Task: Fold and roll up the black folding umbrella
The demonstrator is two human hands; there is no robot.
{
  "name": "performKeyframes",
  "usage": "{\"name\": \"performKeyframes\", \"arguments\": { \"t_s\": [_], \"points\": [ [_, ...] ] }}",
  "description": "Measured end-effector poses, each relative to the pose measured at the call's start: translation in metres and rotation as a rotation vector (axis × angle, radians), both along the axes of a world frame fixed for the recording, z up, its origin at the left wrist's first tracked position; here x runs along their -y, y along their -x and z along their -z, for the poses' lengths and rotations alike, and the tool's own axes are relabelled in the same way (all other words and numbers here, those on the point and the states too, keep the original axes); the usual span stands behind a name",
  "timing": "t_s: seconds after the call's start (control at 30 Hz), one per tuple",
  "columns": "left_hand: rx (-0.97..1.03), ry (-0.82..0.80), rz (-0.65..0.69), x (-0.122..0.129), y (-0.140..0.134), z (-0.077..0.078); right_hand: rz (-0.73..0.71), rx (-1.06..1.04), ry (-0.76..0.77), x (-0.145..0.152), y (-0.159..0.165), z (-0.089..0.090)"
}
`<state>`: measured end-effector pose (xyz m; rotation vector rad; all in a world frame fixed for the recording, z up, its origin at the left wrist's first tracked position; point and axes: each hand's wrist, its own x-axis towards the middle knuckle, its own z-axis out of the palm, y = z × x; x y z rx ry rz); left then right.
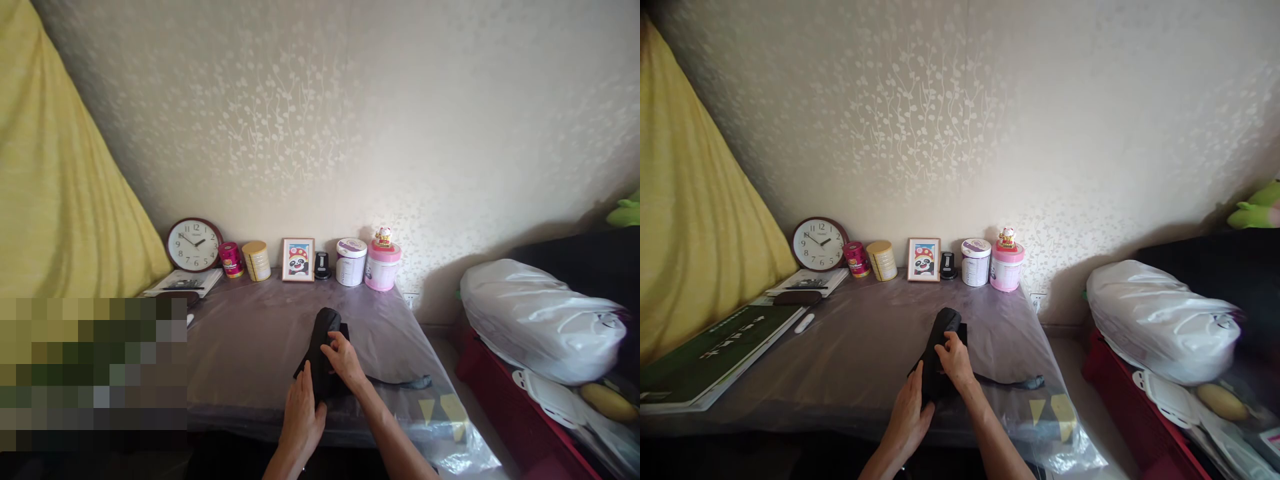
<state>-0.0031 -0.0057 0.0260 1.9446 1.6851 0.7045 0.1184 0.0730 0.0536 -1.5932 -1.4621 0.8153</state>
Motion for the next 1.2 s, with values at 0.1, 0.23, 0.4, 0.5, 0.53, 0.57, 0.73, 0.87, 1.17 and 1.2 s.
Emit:
{"name": "performKeyframes", "arguments": {
  "t_s": [0.1, 0.23, 0.4, 0.5, 0.53, 0.57, 0.73, 0.87, 1.17, 1.2],
  "points": [
    [-0.008, 0.003, 0.000, 0.000, -0.001, -0.001, -0.027, -0.025, 0.025, -0.001, -0.002, -0.003],
    [-0.006, 0.004, 0.004, -0.001, -0.001, -0.002, -0.104, -0.148, 0.069, 0.000, -0.008, -0.006],
    [0.016, -0.012, 0.010, -0.005, 0.002, 0.001, -0.141, -0.123, 0.020, -0.001, -0.010, -0.001],
    [0.030, -0.019, -0.003, -0.006, 0.004, 0.003, -0.135, 0.124, -0.223, 0.000, -0.010, 0.001],
    [0.034, -0.019, -0.013, -0.006, 0.005, 0.004, -0.139, 0.201, -0.314, 0.001, -0.009, 0.001],
    [0.037, -0.016, -0.024, -0.006, 0.006, 0.005, -0.147, 0.265, -0.390, 0.002, -0.009, 0.001],
    [0.020, -0.093, -0.073, -0.006, 0.008, 0.013, -0.229, 0.411, -0.584, 0.004, -0.001, 0.007],
    [-0.025, -0.061, -0.084, -0.006, 0.007, 0.016, -0.318, 0.468, -0.581, 0.004, 0.006, 0.010],
    [-0.025, 0.012, 0.030, -0.003, 0.008, -0.010, -0.467, 0.479, -0.534, -0.003, 0.006, 0.000],
    [-0.040, 0.036, 0.032, -0.003, 0.008, -0.010, -0.486, 0.482, -0.536, -0.006, 0.005, 0.000]
  ]
}}
